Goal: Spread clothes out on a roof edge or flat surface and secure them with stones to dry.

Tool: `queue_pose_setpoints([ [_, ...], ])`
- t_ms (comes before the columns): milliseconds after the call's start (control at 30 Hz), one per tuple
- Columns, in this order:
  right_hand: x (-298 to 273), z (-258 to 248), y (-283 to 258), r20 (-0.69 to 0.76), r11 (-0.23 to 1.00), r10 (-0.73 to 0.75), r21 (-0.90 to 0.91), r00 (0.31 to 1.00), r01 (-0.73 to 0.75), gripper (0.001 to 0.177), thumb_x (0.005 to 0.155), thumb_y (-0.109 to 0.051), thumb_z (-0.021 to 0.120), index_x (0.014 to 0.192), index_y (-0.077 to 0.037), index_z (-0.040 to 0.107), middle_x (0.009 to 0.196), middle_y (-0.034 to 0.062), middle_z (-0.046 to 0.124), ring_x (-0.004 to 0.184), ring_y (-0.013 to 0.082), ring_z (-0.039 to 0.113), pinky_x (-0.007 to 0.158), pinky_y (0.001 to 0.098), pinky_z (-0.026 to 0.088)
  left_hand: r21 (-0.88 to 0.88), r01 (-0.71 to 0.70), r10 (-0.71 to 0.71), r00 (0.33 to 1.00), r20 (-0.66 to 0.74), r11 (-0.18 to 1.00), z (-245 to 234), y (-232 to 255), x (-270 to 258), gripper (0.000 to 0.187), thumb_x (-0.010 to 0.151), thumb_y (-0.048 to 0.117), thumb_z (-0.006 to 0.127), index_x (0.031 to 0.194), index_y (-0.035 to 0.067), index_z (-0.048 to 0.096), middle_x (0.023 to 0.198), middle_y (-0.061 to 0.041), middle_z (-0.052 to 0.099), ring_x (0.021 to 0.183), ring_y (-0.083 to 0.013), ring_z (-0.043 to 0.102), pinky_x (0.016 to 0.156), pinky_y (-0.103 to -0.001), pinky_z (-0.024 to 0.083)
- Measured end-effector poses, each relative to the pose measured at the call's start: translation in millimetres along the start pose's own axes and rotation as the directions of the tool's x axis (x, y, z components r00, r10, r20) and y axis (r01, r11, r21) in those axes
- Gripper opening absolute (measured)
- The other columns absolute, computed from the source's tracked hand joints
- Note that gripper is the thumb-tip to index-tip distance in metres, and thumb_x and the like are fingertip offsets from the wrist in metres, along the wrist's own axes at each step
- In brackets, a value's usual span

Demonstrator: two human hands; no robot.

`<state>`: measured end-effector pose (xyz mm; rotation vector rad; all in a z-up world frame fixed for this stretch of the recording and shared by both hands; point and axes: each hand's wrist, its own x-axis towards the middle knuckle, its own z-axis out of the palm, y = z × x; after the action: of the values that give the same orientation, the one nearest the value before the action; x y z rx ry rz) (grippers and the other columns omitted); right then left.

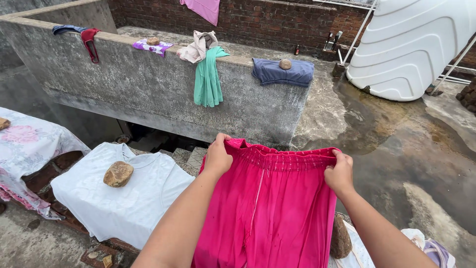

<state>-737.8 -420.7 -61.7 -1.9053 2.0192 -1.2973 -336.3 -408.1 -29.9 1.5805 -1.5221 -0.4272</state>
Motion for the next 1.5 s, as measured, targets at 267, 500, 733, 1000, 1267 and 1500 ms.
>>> queue_pose_setpoints([
  [267, 8.8, 79.5, 67.5, 0.332, 0.995, 0.079, -0.079, 0.94, -0.056, 0.081, 0.077, 0.002, 0.073, 0.151, -0.007, 0.041, 0.16, 0.0318, 0.015, 0.148, 0.0448, 0.027, 0.117, 0.0416, 0.033, 0.057, 0.095, -0.108, 0.945, 0.308, 0.994, 51.3, -39.6, 8.8, 0.105, 0.071, -0.01, 0.065, 0.16, 0.024, 0.02, 0.148, -0.025, 0.046, 0.142, -0.0392, 0.042, 0.114, -0.043, 0.039],
  [500, -49.5, 120.8, 3.1, 0.285, 0.986, 0.148, -0.117, 0.947, -0.119, 0.059, 0.092, -0.022, 0.07, 0.148, -0.02, 0.053, 0.169, 0.0263, 0.016, 0.146, 0.0444, 0.036, 0.116, 0.0436, 0.037, 0.447, -0.132, -0.212, 0.739, 0.639, 0.885, 103.4, -89.6, -37.2, 0.078, 0.097, 0.049, 0.068, 0.161, 0.03, 0.027, 0.174, -0.017, 0.012, 0.161, -0.0363, 0.008, 0.129, -0.05, 0.015],
  [733, -120.0, 129.3, -33.4, 0.692, 0.815, -0.441, 0.042, 0.572, 0.577, 0.059, 0.102, -0.047, 0.048, 0.153, -0.016, 0.043, 0.165, 0.0155, 0.026, 0.151, 0.0347, 0.026, 0.12, 0.0496, 0.016, 0.569, -0.285, -0.29, 0.638, 0.713, 0.772, 84.1, -75.1, -71.5, 0.084, 0.098, 0.067, 0.039, 0.166, 0.035, 0.002, 0.174, -0.006, -0.016, 0.159, -0.033, -0.017, 0.124, -0.061, -0.009],
  [1000, -129.0, 112.6, 7.5, 0.645, 0.746, -0.315, -0.286, 0.697, 0.602, 0.077, 0.096, -0.063, 0.039, 0.16, -0.022, 0.025, 0.168, 0.0115, 0.017, 0.153, 0.0299, 0.016, 0.12, 0.0516, 0.007, 0.631, -0.202, -0.269, 0.778, 0.568, 0.749, 90.1, -81.8, -106.0, 0.077, 0.1, 0.067, 0.032, 0.165, 0.034, 0.009, 0.174, -0.006, -0.01, 0.159, -0.028, -0.01, 0.126, -0.057, -0.003],
  [1267, -180.7, 107.1, 28.2, 0.507, 0.727, -0.356, -0.376, 0.785, 0.574, 0.077, 0.097, -0.064, 0.034, 0.159, -0.022, 0.02, 0.165, 0.0133, 0.013, 0.152, 0.0288, 0.012, 0.121, 0.0521, 0.006, 0.503, -0.182, -0.16, 0.811, 0.562, 0.845, 12.3, -95.9, -163.0, 0.079, 0.1, 0.067, 0.033, 0.164, 0.026, 0.014, 0.174, -0.008, -0.004, 0.16, -0.0292, -0.003, 0.125, -0.049, 0.006],
  [1500, -225.1, 72.5, 4.3, 0.664, 0.744, 0.106, -0.547, 0.74, 0.383, 0.073, 0.1, -0.063, 0.034, 0.162, -0.031, 0.014, 0.171, 0.0083, 0.006, 0.157, 0.0275, 0.006, 0.124, 0.0484, 0.009, 0.505, -0.266, -0.117, 0.787, 0.605, 0.821, -10.1, -127.9, -197.6, 0.079, 0.101, 0.065, 0.029, 0.165, 0.02, 0.013, 0.172, -0.01, -0.002, 0.158, -0.0316, -0.004, 0.125, -0.046, 0.001],
])
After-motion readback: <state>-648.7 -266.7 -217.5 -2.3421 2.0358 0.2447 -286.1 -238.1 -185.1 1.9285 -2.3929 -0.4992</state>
